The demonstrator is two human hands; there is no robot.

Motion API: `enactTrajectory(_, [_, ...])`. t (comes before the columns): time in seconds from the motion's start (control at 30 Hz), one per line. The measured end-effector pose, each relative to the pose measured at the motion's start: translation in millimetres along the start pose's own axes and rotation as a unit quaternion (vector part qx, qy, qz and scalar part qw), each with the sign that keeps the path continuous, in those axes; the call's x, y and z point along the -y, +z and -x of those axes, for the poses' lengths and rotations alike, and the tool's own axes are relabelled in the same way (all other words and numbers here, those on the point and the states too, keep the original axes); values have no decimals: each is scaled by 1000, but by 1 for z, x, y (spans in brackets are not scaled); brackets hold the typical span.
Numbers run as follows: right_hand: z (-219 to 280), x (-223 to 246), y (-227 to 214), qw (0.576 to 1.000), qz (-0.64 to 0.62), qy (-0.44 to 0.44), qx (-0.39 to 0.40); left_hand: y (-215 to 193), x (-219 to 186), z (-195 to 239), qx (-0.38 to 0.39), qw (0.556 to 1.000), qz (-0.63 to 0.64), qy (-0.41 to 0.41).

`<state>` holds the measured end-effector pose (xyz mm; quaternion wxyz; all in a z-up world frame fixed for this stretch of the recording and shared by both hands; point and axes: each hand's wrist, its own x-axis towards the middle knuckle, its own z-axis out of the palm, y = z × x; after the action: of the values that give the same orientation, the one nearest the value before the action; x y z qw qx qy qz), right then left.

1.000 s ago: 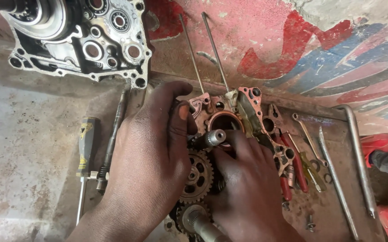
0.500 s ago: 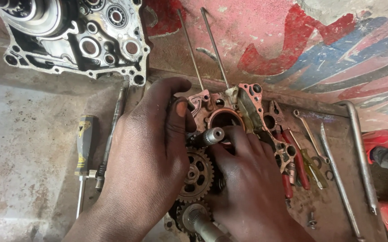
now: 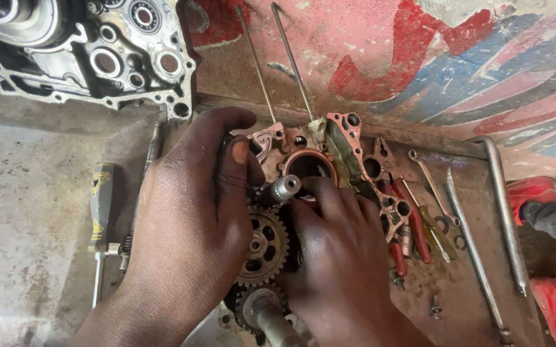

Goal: Assembling internal components of a motorcycle engine crankcase by hand, specifically fitting gears and the shift drum.

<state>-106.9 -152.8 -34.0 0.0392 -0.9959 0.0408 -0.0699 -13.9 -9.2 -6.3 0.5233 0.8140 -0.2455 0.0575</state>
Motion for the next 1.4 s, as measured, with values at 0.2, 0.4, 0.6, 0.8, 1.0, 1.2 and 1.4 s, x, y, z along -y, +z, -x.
enactTrajectory(0.2, [-3,1,-1,997,-69,16,-11,0,0,0,4,1000,19,1])
enactTrajectory(0.4, [0,-4,-1,997,-70,-14,-12,0,1,-1,3,1000,17,-3])
enactTrajectory(0.6, [-2,-7,-3,998,-57,-26,23,-1,2,-1,0,1000,17,5])
enactTrajectory(0.8, [-2,-8,-6,995,-96,-25,18,1,2,-1,6,1000,13,5])
enactTrajectory(1.0, [-5,-9,-9,996,-40,-46,67,0,1,-1,3,1000,16,-7])
enactTrajectory(1.2, [0,-19,-7,992,-82,-48,79,-2,2,-1,-1,1000,2,-5])
enactTrajectory(1.4, [-2,-30,-40,927,-348,37,132,-3,1,-3,-2,999,30,-17])
